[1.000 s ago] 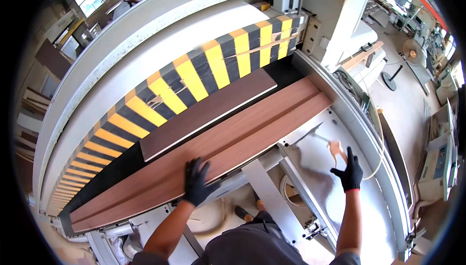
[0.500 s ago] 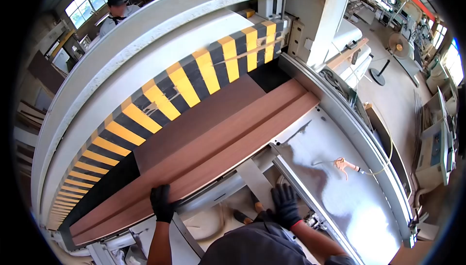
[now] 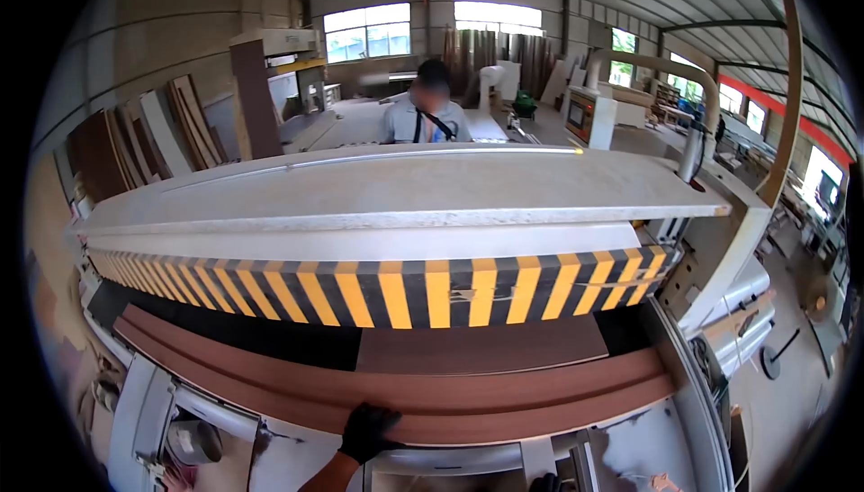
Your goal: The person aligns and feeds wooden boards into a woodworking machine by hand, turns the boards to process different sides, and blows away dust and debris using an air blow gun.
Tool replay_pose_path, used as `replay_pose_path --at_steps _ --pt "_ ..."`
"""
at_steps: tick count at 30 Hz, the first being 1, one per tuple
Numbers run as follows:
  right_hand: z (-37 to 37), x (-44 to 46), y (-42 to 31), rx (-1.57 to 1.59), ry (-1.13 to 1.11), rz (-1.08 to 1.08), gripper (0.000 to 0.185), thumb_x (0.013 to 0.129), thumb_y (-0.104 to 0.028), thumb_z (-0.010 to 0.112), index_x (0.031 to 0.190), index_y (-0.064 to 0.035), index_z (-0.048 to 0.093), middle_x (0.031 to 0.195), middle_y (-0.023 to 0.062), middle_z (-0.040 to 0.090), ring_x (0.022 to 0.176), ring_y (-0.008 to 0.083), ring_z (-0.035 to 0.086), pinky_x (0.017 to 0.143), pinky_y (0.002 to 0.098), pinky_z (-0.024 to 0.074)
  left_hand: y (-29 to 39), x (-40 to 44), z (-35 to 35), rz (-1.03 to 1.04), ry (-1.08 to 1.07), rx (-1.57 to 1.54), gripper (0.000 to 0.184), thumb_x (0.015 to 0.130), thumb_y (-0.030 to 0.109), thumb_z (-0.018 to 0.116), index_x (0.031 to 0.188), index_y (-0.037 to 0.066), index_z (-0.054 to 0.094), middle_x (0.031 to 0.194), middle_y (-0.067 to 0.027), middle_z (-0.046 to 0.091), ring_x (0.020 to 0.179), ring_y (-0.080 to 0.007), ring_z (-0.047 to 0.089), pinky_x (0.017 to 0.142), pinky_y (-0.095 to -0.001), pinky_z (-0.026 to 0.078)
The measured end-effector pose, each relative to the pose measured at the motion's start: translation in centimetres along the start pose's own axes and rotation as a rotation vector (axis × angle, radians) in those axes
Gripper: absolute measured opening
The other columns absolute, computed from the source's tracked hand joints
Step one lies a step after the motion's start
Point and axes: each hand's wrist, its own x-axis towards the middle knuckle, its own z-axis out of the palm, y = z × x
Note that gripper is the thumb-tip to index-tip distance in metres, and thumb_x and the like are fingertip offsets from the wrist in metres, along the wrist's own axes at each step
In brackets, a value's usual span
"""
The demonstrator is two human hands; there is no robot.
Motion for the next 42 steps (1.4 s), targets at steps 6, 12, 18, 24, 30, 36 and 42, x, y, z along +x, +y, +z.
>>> replay_pose_path --at_steps 6,12,18,24,30,36,42 --pt "-0.6 0.4 -0.7 0.016 -0.017 -0.001 0.072 0.086 -0.01 0.046 0.154 0.0072 0.028 0.16 0.0321 0.025 0.151 0.0494 0.018 0.125 0.0603 0.0093 1.4 0.4 -2.7 -0.093 -0.169 -0.117 0.066 0.072 0.058 0.081 0.118 0.013 0.07 0.115 -0.0103 0.069 0.112 -0.0309 0.062 0.103 -0.047 0.043" --pt "-4.4 5.5 -2.4 0.198 0.23 -0.165 0.075 0.09 -0.018 0.06 0.157 -0.0033 0.03 0.162 0.0287 0.025 0.15 0.0512 0.019 0.122 0.0646 0.0138 0.1 -2.0 0.1 0.001 -0.089 -0.042 0.067 0.075 0.061 0.078 0.12 0.013 0.07 0.119 -0.012 0.067 0.115 -0.034 0.06 0.109 -0.0515 0.039" --pt "-0.8 18.4 -3.0 0.185 0.515 -0.19 0.063 0.098 -0.026 0.058 0.154 -0.0076 0.037 0.162 0.0254 0.029 0.149 0.0491 0.025 0.121 0.0631 0.0195 -0.9 -2.4 2.0 0.009 -0.098 -0.122 0.066 0.073 0.059 0.08 0.115 0.01 0.07 0.112 -0.0136 0.068 0.113 -0.0332 0.061 0.104 -0.0528 0.043" --pt "0.5 19.7 -3.5 0.074 0.455 -0.117 0.049 0.096 -0.03 0.058 0.139 -0.0056 0.057 0.148 0.0232 0.05 0.14 0.0448 0.042 0.117 0.0602 0.0287 0.5 -4.4 1.7 -0.152 -0.054 -0.268 0.081 0.067 0.062 0.08 0.129 0.013 0.065 0.129 -0.0118 0.063 0.127 -0.0316 0.053 0.117 -0.0555 0.03" --pt "0.0 21.2 -3.6 0.012 0.447 -0.119 0.053 0.094 -0.031 0.061 0.139 -0.0057 0.056 0.146 0.024 0.051 0.136 0.0453 0.046 0.115 0.0597 0.0325 0.6 -3.1 0.6 -0.072 -0.111 -0.114 0.082 0.066 0.063 0.08 0.129 0.011 0.066 0.127 -0.0126 0.063 0.126 -0.0323 0.053 0.115 -0.0569 0.031" --pt "-2.3 27.0 -3.8 0.118 0.51 -0.172 0.04 0.082 -0.026 0.062 0.115 -0.0017 0.062 0.115 0.0252 0.061 0.108 0.0447 0.054 0.094 0.056 0.0424 -1.0 1.6 0.9 -0.076 -0.227 -0.096 0.071 0.07 0.062 0.079 0.118 0.011 0.067 0.118 -0.0139 0.065 0.115 -0.0348 0.059 0.105 -0.0535 0.039" --pt "-2.1 21.2 -3.8 0.111 0.334 0.023 0.075 0.084 -0.039 0.071 0.143 -0.0003 0.047 0.151 0.0263 0.042 0.141 0.0457 0.037 0.12 0.0589 0.0233 -3.1 1.0 4.6 0.13 -0.071 0.113 0.077 0.066 0.057 0.081 0.126 0.011 0.065 0.126 -0.0148 0.063 0.12 -0.0359 0.056 0.105 -0.0544 0.038"
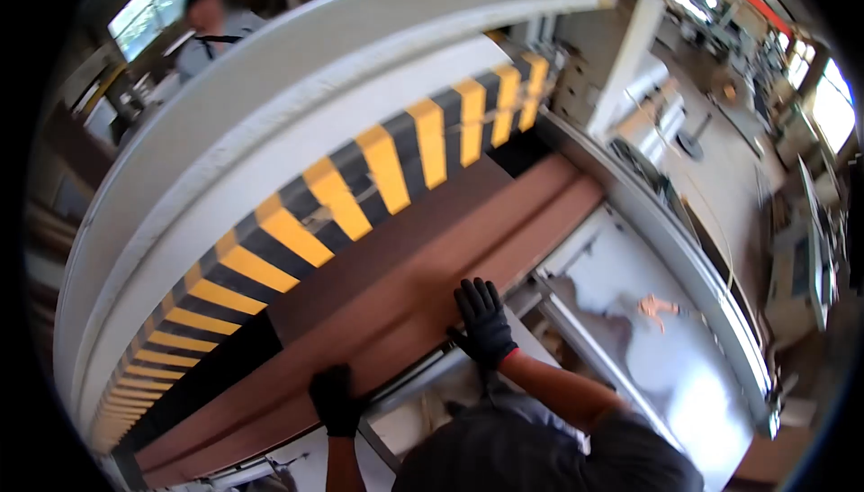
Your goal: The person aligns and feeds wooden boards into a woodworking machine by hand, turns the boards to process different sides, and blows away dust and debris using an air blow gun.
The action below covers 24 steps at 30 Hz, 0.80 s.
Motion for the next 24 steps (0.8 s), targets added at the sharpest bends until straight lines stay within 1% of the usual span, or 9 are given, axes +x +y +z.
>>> replay_pose_path --at_steps 2,6,8,10,13,16,18,21,24 --pt "-3.2 -6.1 -1.1 -0.025 -0.164 0.025 0.084 0.08 -0.037 0.073 0.147 0.0033 0.042 0.154 0.0268 0.036 0.143 0.0475 0.034 0.12 0.061 0.0231 -0.5 -1.0 1.4 -0.028 0.055 0.078 0.083 0.07 0.063 0.078 0.132 0.009 0.062 0.132 -0.0162 0.06 0.125 -0.038 0.052 0.108 -0.056 0.036" --pt "-1.6 -18.3 2.2 -0.148 -0.142 0.083 0.063 0.087 -0.022 0.061 0.144 0.0017 0.046 0.151 0.0264 0.04 0.141 0.0439 0.039 0.119 0.0582 0.0282 -0.6 -1.8 1.7 -0.004 0.019 -0.064 0.086 0.074 0.068 0.074 0.135 0.009 0.061 0.133 -0.016 0.061 0.126 -0.0389 0.052 0.109 -0.0554 0.035" --pt "-3.1 -16.0 2.4 -0.196 -0.188 0.098 0.064 0.087 -0.022 0.06 0.145 0.0 0.045 0.151 0.024 0.042 0.141 0.0409 0.041 0.119 0.0562 0.0299 -0.6 -0.5 1.3 -0.132 0.005 -0.092 0.09 0.074 0.072 0.072 0.136 0.008 0.061 0.134 -0.0163 0.061 0.126 -0.039 0.052 0.109 -0.0534 0.037" --pt "-3.2 -15.4 1.9 -0.124 -0.099 0.175 0.063 0.087 -0.02 0.057 0.146 -0.0026 0.044 0.151 0.0216 0.044 0.141 0.039 0.042 0.119 0.0541 0.0311 -1.1 -0.4 1.3 -0.048 0.001 -0.079 0.086 0.073 0.063 0.078 0.136 0.007 0.061 0.134 -0.0169 0.062 0.126 -0.0393 0.053 0.107 -0.052 0.04" --pt "-2.6 -15.5 2.5 -0.244 -0.072 0.178 0.058 0.086 -0.015 0.056 0.142 -0.003 0.048 0.15 0.0201 0.046 0.14 0.0373 0.043 0.118 0.0525 0.0328 -1.9 0.6 1.8 -0.094 -0.009 -0.002 0.077 0.073 0.038 0.086 0.139 0.008 0.059 0.138 -0.0174 0.06 0.129 -0.0395 0.051 0.108 -0.052 0.04" --pt "-7.0 -14.1 4.0 -0.04 -0.005 0.246 0.049 0.084 -0.007 0.057 0.132 -0.0008 0.052 0.138 0.0201 0.053 0.131 0.0367 0.051 0.109 0.0446 0.0442 -3.1 1.7 3.2 -0.155 0.008 0.01 0.077 0.077 0.037 0.084 0.142 0.007 0.056 0.141 -0.0183 0.057 0.132 -0.0398 0.05 0.111 -0.0516 0.038" --pt "-9.9 -13.9 5.2 0.142 0.062 0.376 0.043 0.077 0.005 0.06 0.118 -0.0017 0.053 0.117 0.0176 0.06 0.109 0.037 0.062 0.083 0.0459 0.0557 -2.1 2.5 2.3 -0.134 -0.025 0.007 0.076 0.081 0.038 0.081 0.144 0.006 0.053 0.144 -0.0192 0.056 0.134 -0.0393 0.048 0.115 -0.0501 0.034" --pt "-9.6 -14.2 5.5 0.203 0.026 0.442 0.042 0.077 0.005 0.059 0.118 -0.0022 0.053 0.116 0.0169 0.061 0.108 0.0366 0.063 0.082 0.0467 0.0558 -2.5 3.1 1.7 -0.128 -0.045 -0.001 0.076 0.084 0.039 0.079 0.146 0.005 0.051 0.145 -0.0193 0.055 0.137 -0.0376 0.047 0.118 -0.0489 0.031" --pt "-9.3 -14.2 6.3 0.26 -0.049 0.482 0.055 0.081 0.002 0.054 0.135 -0.0059 0.056 0.131 0.0177 0.062 0.114 0.0366 0.063 0.089 0.0469 0.0551 -2.5 3.3 1.7 -0.077 -0.007 -0.003 0.079 0.083 0.042 0.08 0.146 0.006 0.051 0.145 -0.0199 0.054 0.137 -0.0376 0.046 0.118 -0.0492 0.031"
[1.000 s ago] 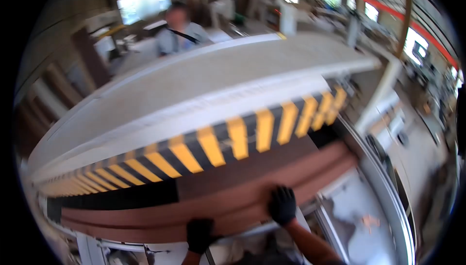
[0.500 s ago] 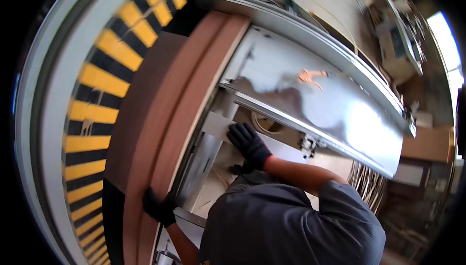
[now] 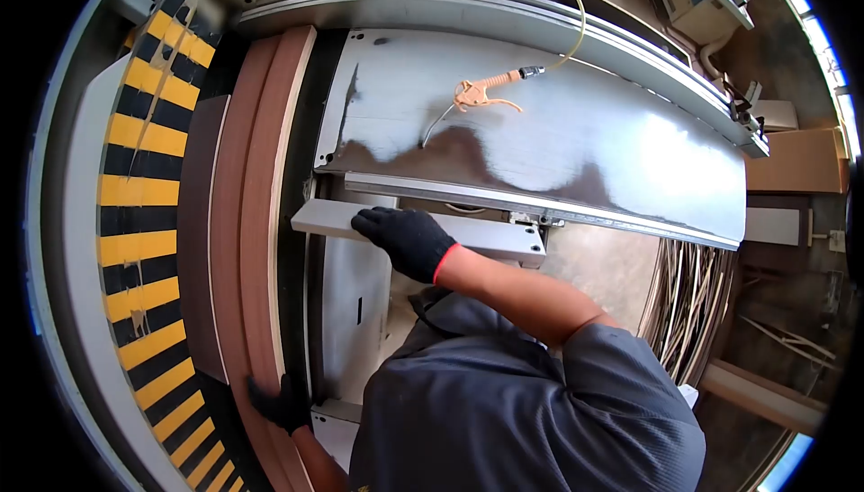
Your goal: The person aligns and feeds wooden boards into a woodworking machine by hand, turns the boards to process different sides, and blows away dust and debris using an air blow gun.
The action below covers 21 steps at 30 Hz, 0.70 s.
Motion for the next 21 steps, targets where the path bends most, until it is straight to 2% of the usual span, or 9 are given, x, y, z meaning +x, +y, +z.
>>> replay_pose_path --at_steps 2,3,6,8,13,16,19,21 --pt "-0.7 1.0 1.2 0.004 0.074 0.006 0.04 0.081 -0.001 0.057 0.12 -0.0039 0.06 0.112 0.0171 0.068 0.1 0.0364 0.068 0.08 0.0481 0.0557 -0.2 0.3 -0.3 -0.007 -0.05 0.004 0.085 0.078 0.045 0.084 0.146 0.005 0.051 0.144 -0.0201 0.055 0.135 -0.0384 0.048 0.117 -0.0498 0.032" --pt "-1.0 1.5 2.2 0.034 0.144 -0.001 0.04 0.082 -0.003 0.056 0.121 -0.0053 0.065 0.105 0.0187 0.072 0.094 0.0374 0.07 0.078 0.0491 0.0557 -0.3 0.2 -0.3 -0.003 -0.049 0.011 0.085 0.078 0.045 0.084 0.146 0.005 0.051 0.144 -0.0201 0.055 0.135 -0.0384 0.048 0.117 -0.0498 0.032" --pt "-3.3 3.0 3.6 -0.037 0.032 0.094 0.04 0.082 -0.003 0.056 0.12 -0.0081 0.067 0.094 0.0208 0.072 0.087 0.0399 0.07 0.076 0.0513 0.0557 -1.8 0.6 0.7 -0.032 -0.054 0.018 0.089 0.071 0.047 0.088 0.142 0.005 0.054 0.137 -0.0201 0.058 0.13 -0.0391 0.051 0.114 -0.0501 0.036" --pt "-3.4 3.1 3.4 -0.017 0.045 0.124 0.039 0.082 -0.003 0.056 0.12 -0.0089 0.067 0.094 0.0207 0.072 0.087 0.0399 0.07 0.075 0.0515 0.0558 -4.2 0.8 2.1 0.074 -0.019 0.078 0.09 0.067 0.048 0.091 0.137 0.003 0.058 0.131 -0.0197 0.061 0.125 -0.0393 0.053 0.109 -0.05 0.041" --pt "-2.4 2.8 3.6 0.024 0.15 0.151 0.038 0.083 -0.004 0.056 0.119 -0.01 0.068 0.093 0.0204 0.072 0.087 0.0396 0.07 0.074 0.0515 0.0559 -3.3 0.8 1.0 0.023 -0.081 0.001 0.089 0.064 0.049 0.093 0.133 0.003 0.061 0.128 -0.0194 0.063 0.122 -0.0397 0.054 0.105 -0.0498 0.043" --pt "-2.5 2.9 4.0 0.045 0.148 0.123 0.036 0.084 -0.004 0.056 0.118 -0.0099 0.068 0.093 0.0195 0.072 0.086 0.039 0.07 0.073 0.0512 0.056 -2.8 -0.4 1.1 0.026 -0.107 -0.014 0.09 0.062 0.048 0.094 0.133 0.003 0.061 0.128 -0.0193 0.062 0.122 -0.0396 0.054 0.105 -0.0498 0.043" --pt "-2.4 3.2 4.2 0.003 0.042 0.119 0.038 0.087 -0.011 0.059 0.125 -0.0114 0.064 0.1 0.0164 0.072 0.089 0.0372 0.069 0.075 0.0504 0.0549 -2.4 -1.9 1.7 0.027 -0.079 0.024 0.092 0.061 0.046 0.095 0.134 0.003 0.06 0.128 -0.0193 0.062 0.123 -0.0389 0.053 0.106 -0.0496 0.042" --pt "-2.2 3.0 4.2 0.047 0.128 0.092 0.031 0.085 -0.005 0.055 0.112 -0.0093 0.069 0.091 0.0182 0.072 0.085 0.0385 0.071 0.071 0.0511 0.0556 -1.7 -2.8 1.3 0.012 -0.06 0.036 0.093 0.06 0.045 0.096 0.135 0.003 0.059 0.128 -0.0194 0.062 0.124 -0.0385 0.052 0.106 -0.0494 0.042"
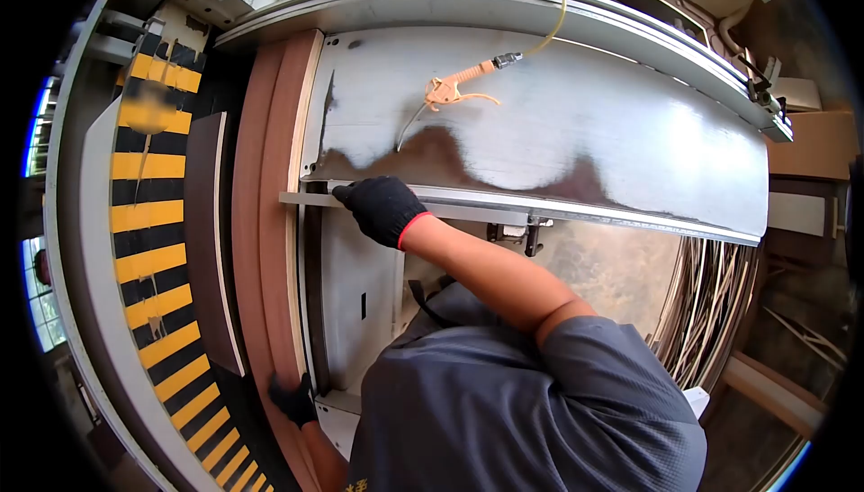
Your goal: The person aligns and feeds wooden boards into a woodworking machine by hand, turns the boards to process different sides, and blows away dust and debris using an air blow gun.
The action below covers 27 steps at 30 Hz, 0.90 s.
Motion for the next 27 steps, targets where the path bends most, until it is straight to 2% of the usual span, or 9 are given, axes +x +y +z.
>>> replay_pose_path --at_steps 4,7,9,17,18,21,23,25,27 --pt "0.1 -0.5 0.5 0.015 0.04 -0.032 0.029 0.085 -0.006 0.056 0.111 -0.008 0.069 0.091 0.018 0.072 0.085 0.0385 0.07 0.072 0.051 0.0556 2.2 -0.1 -1.6 -0.101 -0.082 -0.101 0.094 0.059 0.044 0.097 0.134 0.003 0.059 0.13 -0.02 0.059 0.126 -0.0384 0.05 0.107 -0.0491 0.041" --pt "1.0 0.2 0.9 0.04 0.077 -0.094 0.04 0.087 -0.009 0.056 0.125 -0.0093 0.064 0.098 0.0201 0.071 0.089 0.04 0.069 0.078 0.05 0.0552 1.6 0.6 -0.8 0.039 -0.01 -0.016 0.095 0.056 0.042 0.099 0.132 0.001 0.059 0.129 -0.02 0.056 0.124 -0.0388 0.05 0.107 -0.0486 0.041" --pt "0.2 -0.2 0.5 0.079 0.043 -0.101 0.046 0.086 -0.004 0.053 0.131 -0.0094 0.062 0.098 0.0189 0.071 0.091 0.0392 0.069 0.08 0.0506 0.0544 2.0 -0.1 -1.4 -0.048 -0.022 -0.101 0.095 0.056 0.045 0.097 0.131 0.001 0.059 0.124 -0.0204 0.059 0.121 -0.0398 0.051 0.106 -0.049 0.041" --pt "-0.6 -0.1 0.3 -0.068 -0.075 -0.048 0.038 0.089 -0.017 0.059 0.127 -0.0136 0.061 0.105 0.0169 0.072 0.091 0.0387 0.069 0.077 0.0532 0.0538 4.0 0.0 -2.7 -0.18 -0.159 -0.119 0.095 0.053 0.042 0.096 0.132 0.005 0.059 0.129 -0.0227 0.056 0.124 -0.0415 0.05 0.106 -0.0506 0.042" --pt "-1.2 -0.2 -0.2 -0.049 -0.075 -0.054 0.041 0.088 -0.017 0.061 0.129 -0.0131 0.06 0.108 0.0171 0.071 0.094 0.0387 0.069 0.08 0.053 0.0537 3.6 0.0 -2.2 -0.151 -0.117 -0.125 0.097 0.05 0.051 0.094 0.13 0.006 0.062 0.122 -0.0226 0.064 0.121 -0.0429 0.055 0.106 -0.053 0.043" --pt "-1.4 -0.1 -1.1 -0.023 -0.048 -0.042 0.053 0.082 -0.015 0.067 0.134 -0.0099 0.057 0.122 0.0204 0.066 0.108 0.041 0.064 0.093 0.0505 0.0516 3.5 -1.0 -1.6 -0.185 -0.04 -0.145 0.099 0.049 0.054 0.093 0.131 0.007 0.062 0.123 -0.022 0.064 0.12 -0.0423 0.055 0.106 -0.0538 0.042" --pt "-0.2 1.3 -1.9 -0.198 0.116 -0.313 0.061 0.074 -0.009 0.071 0.133 -0.0076 0.058 0.138 0.0175 0.056 0.132 0.0377 0.049 0.109 0.0477 0.0423 4.8 -0.9 -3.2 -0.167 -0.008 -0.128 0.093 0.05 0.055 0.093 0.124 0.006 0.064 0.118 -0.0216 0.065 0.116 -0.042 0.058 0.102 -0.0532 0.045" --pt "1.8 2.7 -3.6 -0.175 0.069 -0.465 0.063 0.074 -0.012 0.073 0.135 -0.0071 0.057 0.138 0.0199 0.055 0.132 0.0385 0.049 0.111 0.0507 0.0406 6.1 0.6 -4.8 -0.132 0.015 -0.115 0.086 0.051 0.055 0.092 0.117 0.006 0.067 0.113 -0.0212 0.067 0.111 -0.0418 0.06 0.099 -0.0526 0.047" --pt "3.6 4.5 -6.2 -0.098 -0.101 -0.691 0.068 0.076 -0.017 0.076 0.14 -0.0063 0.054 0.143 0.0206 0.052 0.133 0.0373 0.049 0.112 0.0508 0.0396 6.6 0.8 -5.7 -0.014 0.006 -0.098 0.069 0.054 0.053 0.092 0.099 0.006 0.069 0.097 -0.0204 0.069 0.097 -0.0385 0.066 0.086 -0.0487 0.053"
